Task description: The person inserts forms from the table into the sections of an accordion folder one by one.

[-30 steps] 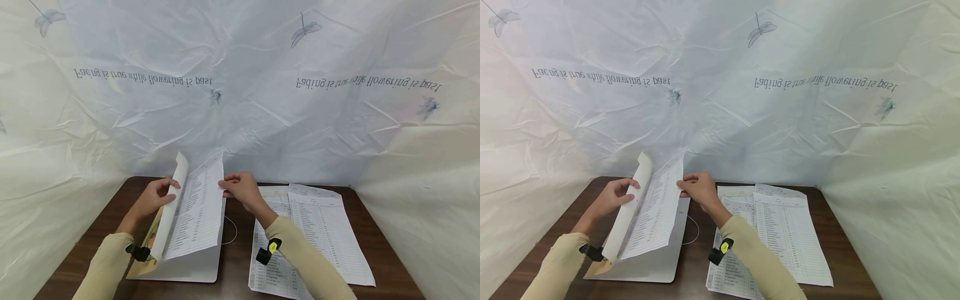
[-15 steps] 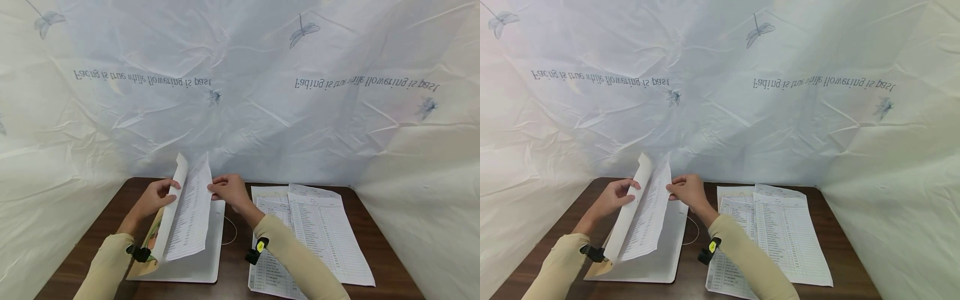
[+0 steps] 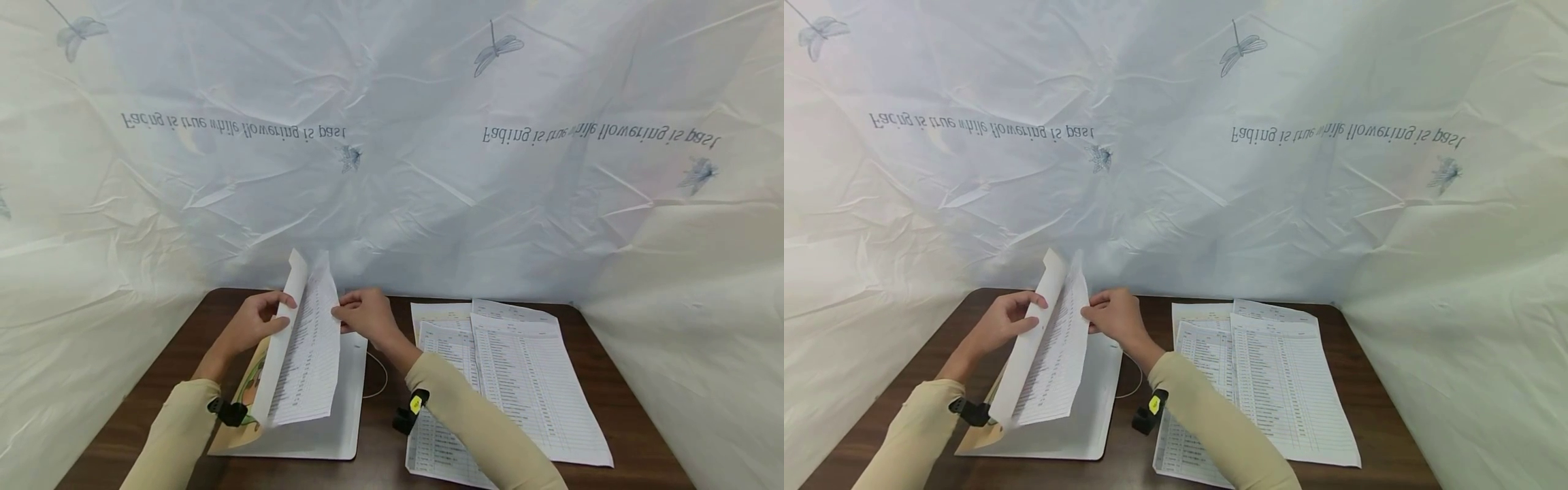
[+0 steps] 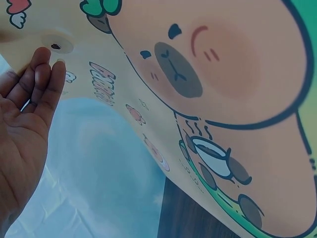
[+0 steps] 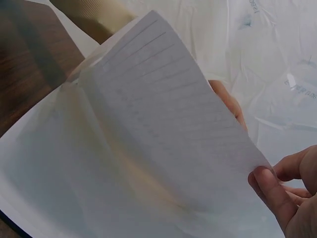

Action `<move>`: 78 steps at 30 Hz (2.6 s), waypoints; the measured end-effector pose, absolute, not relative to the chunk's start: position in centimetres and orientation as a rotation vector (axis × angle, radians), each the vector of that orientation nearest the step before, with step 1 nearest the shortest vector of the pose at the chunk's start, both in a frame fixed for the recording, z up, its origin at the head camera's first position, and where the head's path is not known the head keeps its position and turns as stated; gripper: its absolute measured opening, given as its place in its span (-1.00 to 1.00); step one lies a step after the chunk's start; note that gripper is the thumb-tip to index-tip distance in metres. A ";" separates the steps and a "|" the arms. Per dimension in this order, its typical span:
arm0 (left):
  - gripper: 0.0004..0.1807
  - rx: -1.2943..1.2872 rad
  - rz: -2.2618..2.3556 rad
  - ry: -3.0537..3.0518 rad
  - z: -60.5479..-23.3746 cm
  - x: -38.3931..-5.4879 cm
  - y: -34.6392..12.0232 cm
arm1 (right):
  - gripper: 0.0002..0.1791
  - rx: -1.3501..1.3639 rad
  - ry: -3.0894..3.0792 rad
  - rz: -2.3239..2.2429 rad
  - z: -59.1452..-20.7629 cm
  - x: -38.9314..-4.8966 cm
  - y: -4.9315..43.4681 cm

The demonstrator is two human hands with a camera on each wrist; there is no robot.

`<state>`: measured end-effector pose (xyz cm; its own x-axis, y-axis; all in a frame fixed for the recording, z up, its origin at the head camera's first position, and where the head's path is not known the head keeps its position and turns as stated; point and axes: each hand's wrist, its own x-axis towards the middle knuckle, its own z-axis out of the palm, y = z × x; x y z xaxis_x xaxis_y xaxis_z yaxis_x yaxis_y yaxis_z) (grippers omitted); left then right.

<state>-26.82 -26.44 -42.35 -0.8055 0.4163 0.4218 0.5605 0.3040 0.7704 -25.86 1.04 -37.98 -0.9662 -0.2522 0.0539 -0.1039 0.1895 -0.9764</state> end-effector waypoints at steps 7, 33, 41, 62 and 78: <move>-0.78 -0.890 -1.487 -2.423 -42.3 -26.8 -26.5 | -0.72 -0.348 2.396 -1.843 -37.9 -26.9 1.9; -0.77 -0.870 -1.541 -2.450 -42.0 -26.7 -26.4 | -0.74 -0.354 2.290 -1.904 -38.2 -26.5 0.5; -0.78 -0.873 -1.528 -2.443 -42.0 -26.8 -26.3 | -0.75 -0.346 2.338 -1.828 -38.9 -26.5 -0.5; -0.77 -0.858 -1.540 -2.436 -41.8 -27.0 -26.2 | -0.78 -0.317 2.433 -1.853 -39.9 -26.3 -1.4; -0.77 -0.849 -1.495 -2.442 -42.1 -27.0 -26.5 | -0.74 -0.469 2.576 -1.821 -41.0 -25.4 -2.9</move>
